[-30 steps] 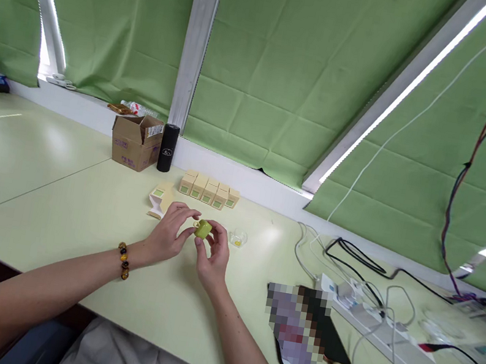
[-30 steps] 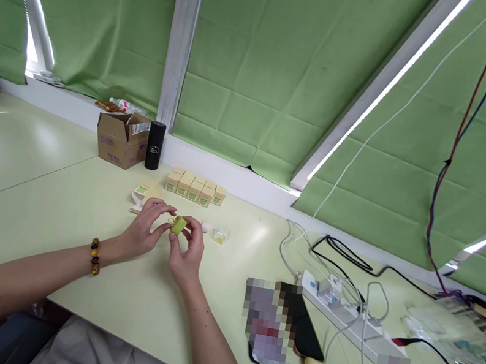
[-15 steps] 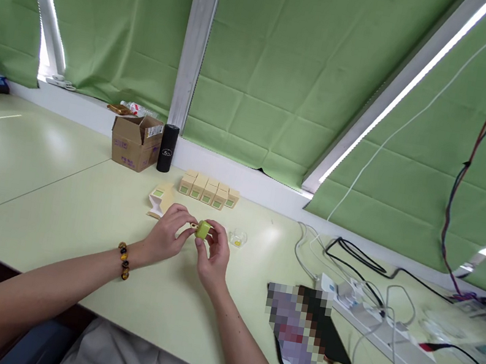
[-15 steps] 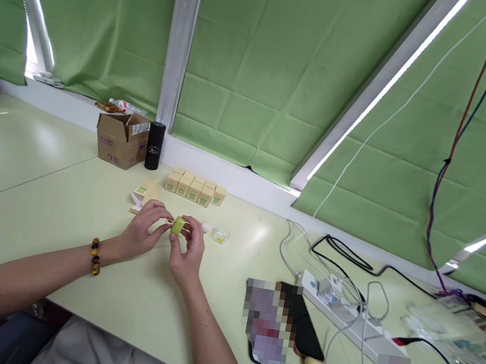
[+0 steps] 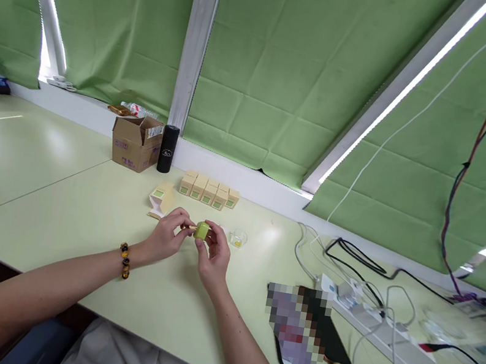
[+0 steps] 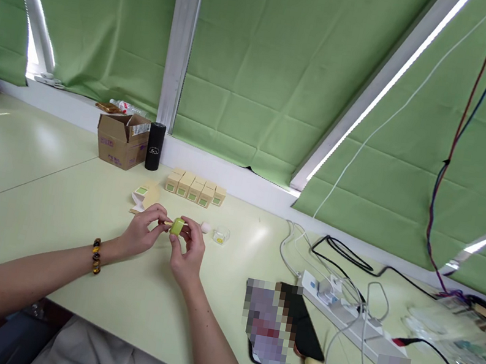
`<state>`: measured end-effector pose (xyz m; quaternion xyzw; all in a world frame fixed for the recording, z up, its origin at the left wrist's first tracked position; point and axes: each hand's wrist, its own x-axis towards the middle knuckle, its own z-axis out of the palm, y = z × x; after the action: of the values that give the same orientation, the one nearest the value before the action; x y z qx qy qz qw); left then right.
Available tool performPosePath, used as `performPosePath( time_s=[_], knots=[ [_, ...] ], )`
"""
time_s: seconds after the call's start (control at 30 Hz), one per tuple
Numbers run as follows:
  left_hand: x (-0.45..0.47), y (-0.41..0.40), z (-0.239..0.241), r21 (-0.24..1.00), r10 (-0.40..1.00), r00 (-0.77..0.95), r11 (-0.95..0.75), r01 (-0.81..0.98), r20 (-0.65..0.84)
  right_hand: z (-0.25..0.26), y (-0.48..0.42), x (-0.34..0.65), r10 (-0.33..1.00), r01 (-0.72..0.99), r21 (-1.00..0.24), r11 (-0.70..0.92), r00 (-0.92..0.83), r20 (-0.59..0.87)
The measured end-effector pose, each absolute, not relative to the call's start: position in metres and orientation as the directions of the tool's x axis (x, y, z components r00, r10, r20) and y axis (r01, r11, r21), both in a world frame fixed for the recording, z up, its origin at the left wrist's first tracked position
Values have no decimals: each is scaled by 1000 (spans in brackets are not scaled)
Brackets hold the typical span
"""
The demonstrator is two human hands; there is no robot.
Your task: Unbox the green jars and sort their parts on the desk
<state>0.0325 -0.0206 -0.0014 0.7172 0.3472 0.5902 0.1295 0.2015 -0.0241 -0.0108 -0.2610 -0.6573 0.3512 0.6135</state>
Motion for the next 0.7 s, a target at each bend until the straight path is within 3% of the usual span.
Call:
performPosePath(
  time_s=[0.53,0.7],
  knots=[
    [36,-22,-4,621,656,12,-720,310,755,-11,-24,202,759,-74,-768,636,-115,640],
    [35,-20,-4,570,605,14,-757,319,796,-12,-23,202,762,-87,-771,631,-115,637]
  ],
)
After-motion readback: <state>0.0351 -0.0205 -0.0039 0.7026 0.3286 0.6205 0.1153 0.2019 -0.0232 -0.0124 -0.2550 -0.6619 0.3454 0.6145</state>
